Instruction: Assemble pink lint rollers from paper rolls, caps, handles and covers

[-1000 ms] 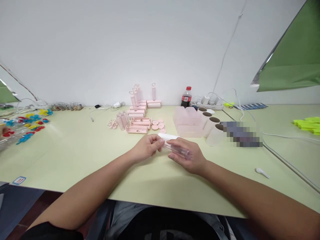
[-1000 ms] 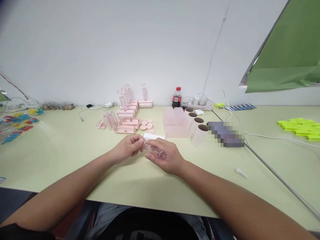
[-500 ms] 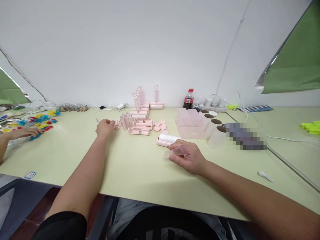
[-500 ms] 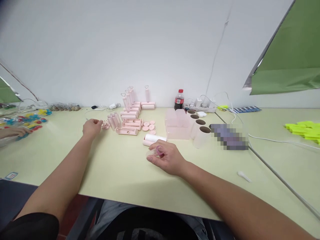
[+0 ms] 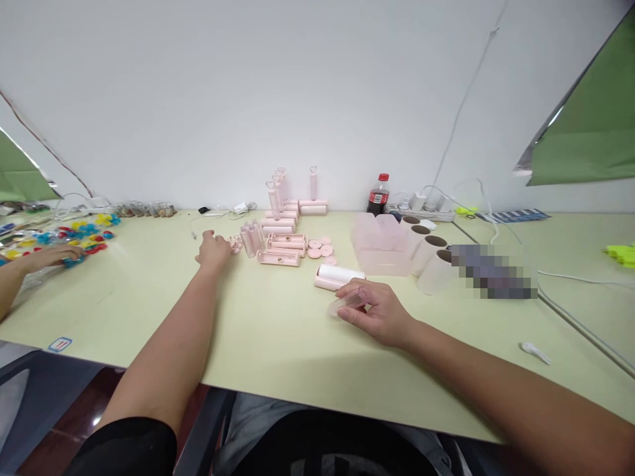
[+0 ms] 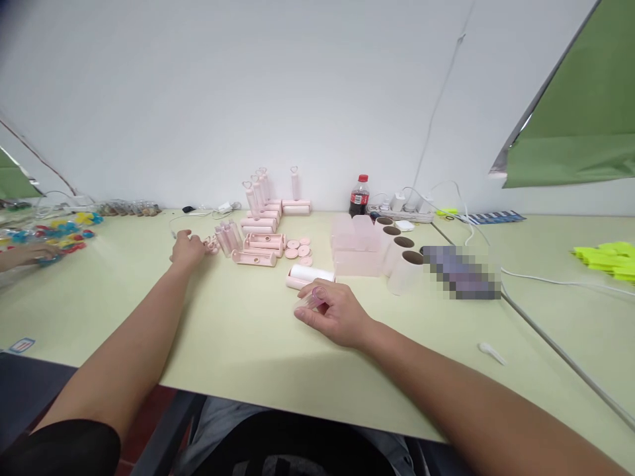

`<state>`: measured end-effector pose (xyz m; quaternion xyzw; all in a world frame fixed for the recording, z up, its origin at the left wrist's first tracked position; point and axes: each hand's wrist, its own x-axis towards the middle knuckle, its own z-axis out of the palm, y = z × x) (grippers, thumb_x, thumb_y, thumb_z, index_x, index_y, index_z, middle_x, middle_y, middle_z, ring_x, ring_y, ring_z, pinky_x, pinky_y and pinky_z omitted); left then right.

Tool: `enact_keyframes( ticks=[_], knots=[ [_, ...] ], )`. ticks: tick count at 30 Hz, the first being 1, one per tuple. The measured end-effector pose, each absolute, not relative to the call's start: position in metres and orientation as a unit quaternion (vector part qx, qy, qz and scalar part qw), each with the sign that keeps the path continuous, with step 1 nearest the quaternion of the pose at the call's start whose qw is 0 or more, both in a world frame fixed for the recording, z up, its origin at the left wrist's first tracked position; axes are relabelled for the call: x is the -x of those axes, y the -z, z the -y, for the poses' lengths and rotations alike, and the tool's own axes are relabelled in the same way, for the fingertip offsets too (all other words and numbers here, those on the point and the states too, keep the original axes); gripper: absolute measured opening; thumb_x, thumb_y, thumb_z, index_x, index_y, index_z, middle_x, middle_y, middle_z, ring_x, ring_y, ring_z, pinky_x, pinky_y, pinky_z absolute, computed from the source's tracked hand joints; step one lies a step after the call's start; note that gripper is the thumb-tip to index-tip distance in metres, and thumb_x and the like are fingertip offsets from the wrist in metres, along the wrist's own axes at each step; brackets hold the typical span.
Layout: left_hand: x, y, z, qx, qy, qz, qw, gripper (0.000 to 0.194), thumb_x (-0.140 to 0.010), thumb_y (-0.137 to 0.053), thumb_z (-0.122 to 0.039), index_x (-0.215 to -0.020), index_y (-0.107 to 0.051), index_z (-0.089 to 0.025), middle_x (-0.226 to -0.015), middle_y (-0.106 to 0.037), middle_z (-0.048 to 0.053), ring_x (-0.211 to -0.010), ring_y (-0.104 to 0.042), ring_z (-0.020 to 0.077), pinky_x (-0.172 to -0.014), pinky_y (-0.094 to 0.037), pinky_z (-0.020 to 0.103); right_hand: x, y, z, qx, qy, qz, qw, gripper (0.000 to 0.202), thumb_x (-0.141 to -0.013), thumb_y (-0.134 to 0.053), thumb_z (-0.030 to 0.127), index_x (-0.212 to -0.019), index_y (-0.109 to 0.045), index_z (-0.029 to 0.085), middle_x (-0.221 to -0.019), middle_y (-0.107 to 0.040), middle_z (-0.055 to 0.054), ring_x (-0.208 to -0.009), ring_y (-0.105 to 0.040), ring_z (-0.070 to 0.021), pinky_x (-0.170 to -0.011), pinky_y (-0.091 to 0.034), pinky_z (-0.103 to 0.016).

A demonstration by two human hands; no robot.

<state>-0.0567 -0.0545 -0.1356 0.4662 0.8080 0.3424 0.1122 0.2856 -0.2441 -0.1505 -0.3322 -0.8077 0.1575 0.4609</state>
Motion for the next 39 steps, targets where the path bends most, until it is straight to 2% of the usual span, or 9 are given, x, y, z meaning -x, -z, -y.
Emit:
enact_keyframes(
  ticks=[4,9,13,16,19,27,31,35,39],
  knots=[
    [0.058,0.135,0.054,-0.464,-0.345,-0.807,0.116,0.050,-0.085,-0.045,-0.030,-0.134,-0.042,-0.022,-0.114,-0.069,0.015,-0.117,-0.059,0.0327,-0.102,-0.032,0.051,-0.287,0.150,0.243,0.347,-0.171,0.792,0.471,0.027,-0.087,-0.064,0.037,-0.067,-0.057,0.021,-0.084,-0.071,-0.006,-0.071,-0.066,-0.0167,-0.054,-0.047,-0.026],
    [0.058,0.134,0.056,-0.469,-0.342,-0.808,0.103,0.046,-0.085,-0.044,-0.030,-0.131,-0.045,-0.024,-0.111,-0.069,0.015,-0.114,-0.060,0.0330,-0.101,-0.033,0.052,-0.286,0.148,0.243,0.356,-0.188,0.790,0.463,0.025,-0.087,-0.064,0.035,-0.068,-0.058,0.020,-0.085,-0.071,-0.006,-0.065,-0.063,-0.0139,-0.053,-0.046,-0.025],
    [0.056,0.132,0.056,-0.494,-0.337,-0.797,0.090,0.032,-0.091,-0.035,-0.038,-0.112,-0.057,-0.027,-0.120,-0.066,0.012,-0.120,-0.054,0.0326,-0.101,-0.033,0.052,-0.286,0.148,0.244,0.355,-0.195,0.788,0.463,0.024,-0.086,-0.065,0.034,-0.067,-0.058,0.020,-0.086,-0.071,-0.006,-0.066,-0.064,-0.0143,-0.054,-0.046,-0.025],
    [0.055,0.134,0.055,-0.518,-0.322,-0.786,0.103,0.039,-0.095,-0.027,-0.044,-0.095,-0.061,-0.025,-0.104,-0.072,0.011,-0.112,-0.059,0.0312,-0.101,-0.034,0.051,-0.286,0.149,0.244,0.360,-0.204,0.784,0.463,0.025,-0.085,-0.066,0.035,-0.067,-0.059,0.020,-0.087,-0.072,-0.007,-0.070,-0.065,-0.0159,-0.053,-0.047,-0.026],
    [0.055,0.135,0.056,-0.532,-0.307,-0.781,0.110,0.044,-0.096,-0.023,-0.047,-0.089,-0.060,-0.024,-0.095,-0.073,0.011,-0.109,-0.061,0.0311,-0.101,-0.034,0.051,-0.286,0.150,0.243,0.363,-0.200,0.784,0.461,0.026,-0.085,-0.066,0.037,-0.067,-0.060,0.020,-0.088,-0.072,-0.007,-0.074,-0.067,-0.0174,-0.053,-0.047,-0.025],
    [0.055,0.131,0.063,-0.542,-0.293,-0.781,0.103,0.045,-0.096,-0.028,-0.048,-0.086,-0.063,-0.022,-0.103,-0.073,0.015,-0.115,-0.058,0.0357,-0.102,-0.030,0.054,-0.284,0.148,0.244,0.363,-0.212,0.780,0.463,0.028,-0.086,-0.066,0.038,-0.065,-0.060,0.020,-0.087,-0.072,-0.007,-0.072,-0.066,-0.0161,-0.055,-0.047,-0.025],
    [0.056,0.130,0.062,-0.535,-0.298,-0.782,0.112,0.042,-0.094,-0.033,-0.046,-0.081,-0.065,-0.022,-0.089,-0.075,0.013,-0.111,-0.060,0.0352,-0.100,-0.032,0.053,-0.283,0.148,0.244,0.362,-0.214,0.779,0.465,0.027,-0.086,-0.066,0.038,-0.066,-0.060,0.020,-0.088,-0.072,-0.007,-0.072,-0.066,-0.0164,-0.056,-0.047,-0.026],
    [0.056,0.128,0.064,-0.521,-0.312,-0.786,0.111,0.032,-0.091,-0.042,-0.038,-0.080,-0.067,-0.020,-0.079,-0.074,0.012,-0.107,-0.061,0.0347,-0.098,-0.035,0.052,-0.282,0.149,0.244,0.362,-0.221,0.774,0.471,0.027,-0.085,-0.066,0.039,-0.067,-0.060,0.020,-0.088,-0.072,-0.007,-0.073,-0.066,-0.0164,-0.057,-0.047,-0.026],
    [0.060,0.121,0.069,-0.488,-0.356,-0.795,0.053,0.023,-0.088,-0.046,-0.029,-0.091,-0.066,-0.018,-0.098,-0.071,0.015,-0.110,-0.059,0.0364,-0.098,-0.037,0.053,-0.283,0.149,0.243,0.362,-0.226,0.774,0.467,0.026,-0.086,-0.066,0.037,-0.068,-0.059,0.019,-0.087,-0.070,-0.006,-0.068,-0.062,-0.0140,-0.056,-0.044,-0.024]
  ],
)
